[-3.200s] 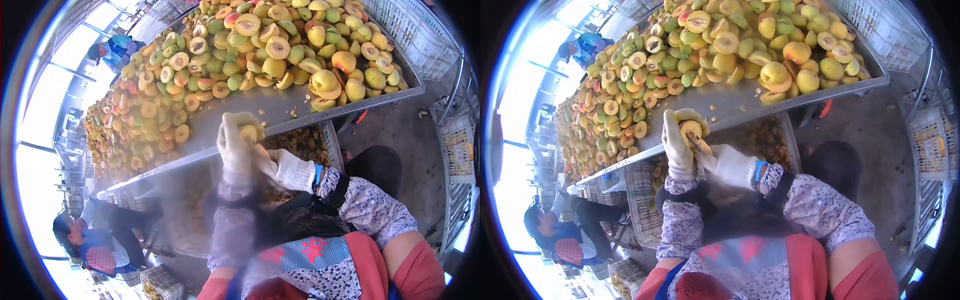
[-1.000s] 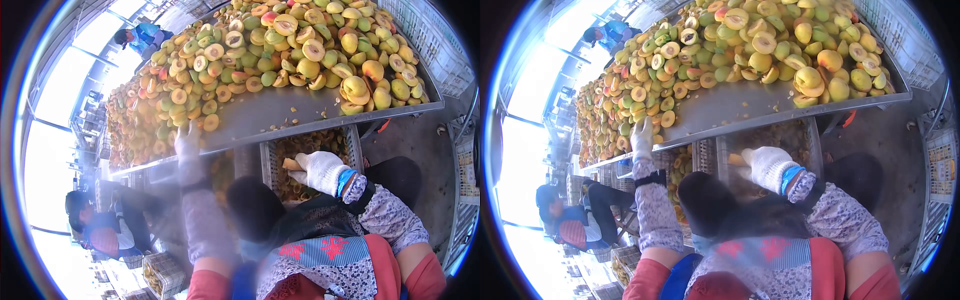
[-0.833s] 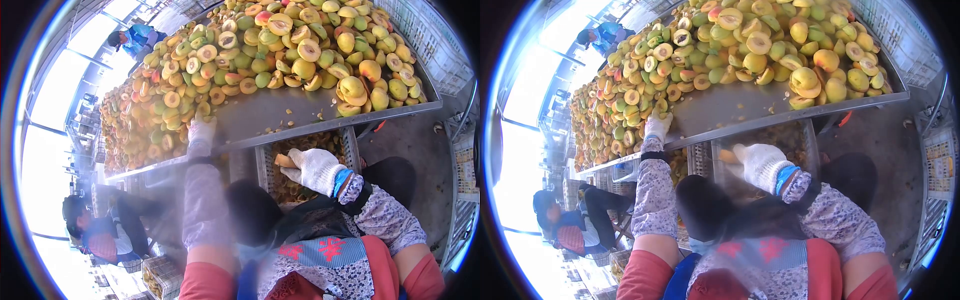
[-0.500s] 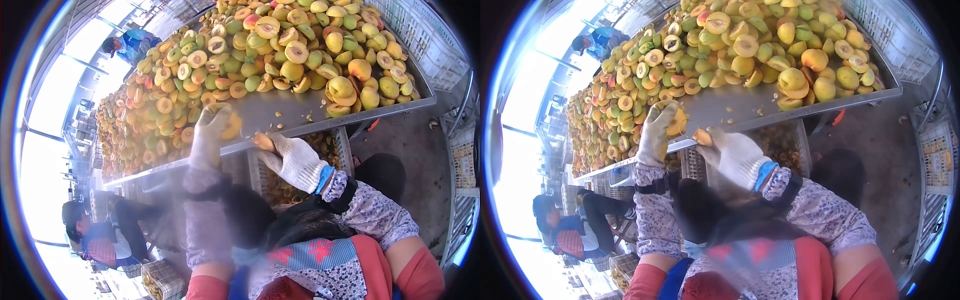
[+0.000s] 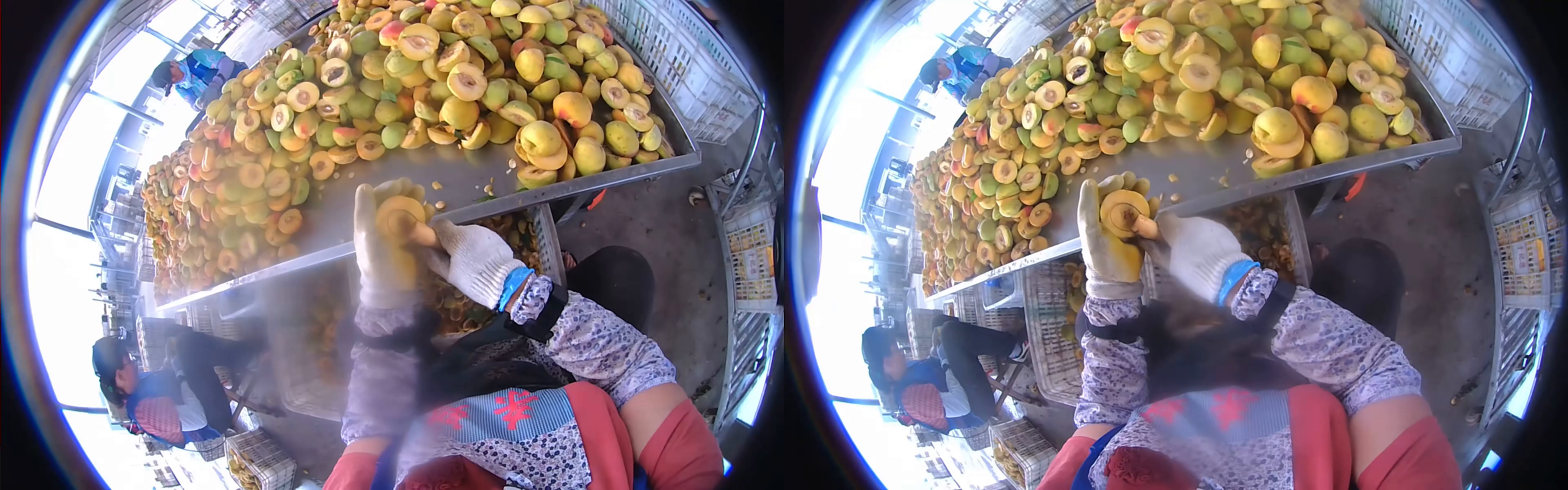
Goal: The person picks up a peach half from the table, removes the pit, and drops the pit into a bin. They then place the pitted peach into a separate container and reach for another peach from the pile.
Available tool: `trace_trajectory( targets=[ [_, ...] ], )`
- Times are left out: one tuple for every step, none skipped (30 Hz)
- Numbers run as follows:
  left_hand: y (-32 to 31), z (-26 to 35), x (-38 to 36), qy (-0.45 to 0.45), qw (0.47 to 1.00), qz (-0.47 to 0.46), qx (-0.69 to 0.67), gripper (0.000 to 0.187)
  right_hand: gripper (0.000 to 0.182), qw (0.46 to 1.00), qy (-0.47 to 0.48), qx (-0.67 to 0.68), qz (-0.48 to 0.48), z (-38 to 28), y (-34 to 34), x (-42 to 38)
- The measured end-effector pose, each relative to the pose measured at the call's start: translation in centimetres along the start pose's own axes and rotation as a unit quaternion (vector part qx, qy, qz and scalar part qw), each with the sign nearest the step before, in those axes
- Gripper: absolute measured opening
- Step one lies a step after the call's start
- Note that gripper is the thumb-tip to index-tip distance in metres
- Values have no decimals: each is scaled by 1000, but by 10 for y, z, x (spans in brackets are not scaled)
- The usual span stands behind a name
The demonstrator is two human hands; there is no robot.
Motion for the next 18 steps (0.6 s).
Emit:
trace_trajectory(
  targets=[
    [5,-3,2,1,1000,2,0,39,41,1000,-1,-1,-2,1,-2,0],
    [12,-8,6,-1,1000,-10,16,38,42,1000,-9,2,-2,5,-5,1],
    [12,-7,7,-3,999,-23,33,38,42,1000,-17,5,-2,7,-7,2],
    [12,-7,7,-3,999,-21,32,38,42,1000,-17,3,-4,7,-10,2],
    [12,-5,4,-23,998,-18,50,37,41,999,-18,37,-28,6,-14,2],
    [9,-1,2,-43,997,-15,68,36,40,996,-18,70,-51,6,-19,1],
    [8,-1,0,-43,997,-14,68,36,40,996,-18,69,-51,7,-21,0],
    [8,0,-1,-47,996,-1,76,36,38,986,-30,143,-84,8,-27,-2],
    [9,1,-2,-51,995,12,85,36,37,968,-42,217,-115,9,-32,-5],
    [9,0,-2,-51,995,11,85,36,37,968,-42,218,-115,8,-33,-6],
    [10,0,-1,-57,994,5,95,36,37,961,-35,243,-123,7,-33,-7],
    [10,1,0,-63,993,-1,104,36,38,954,-27,269,-131,6,-34,-9],
    [9,0,-1,-61,993,-1,104,36,38,954,-28,269,-131,10,-40,-8],
    [7,0,-2,-63,992,-12,110,36,41,943,-29,292,-155,17,-52,-5],
    [5,0,-2,-64,991,-23,116,36,43,932,-30,315,-178,16,-55,-5],
    [9,-2,0,-63,991,-24,117,36,43,932,-31,316,-178,18,-54,-6],
    [10,-4,4,-86,987,-68,120,36,44,930,-17,316,-187,18,-52,-9],
    [7,-3,7,-109,980,-112,123,36,45,929,-2,315,-195,14,-47,-12]
  ],
)
Point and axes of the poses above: each hand's wrist, its own x-axis towards the middle knuckle, its own y-axis out of the back of the hand, z = x × y, the point moved 7 cm from there along x, towards the middle knuckle, and after that the axes turned 12 degrees about -y, right-handed, at the moved point
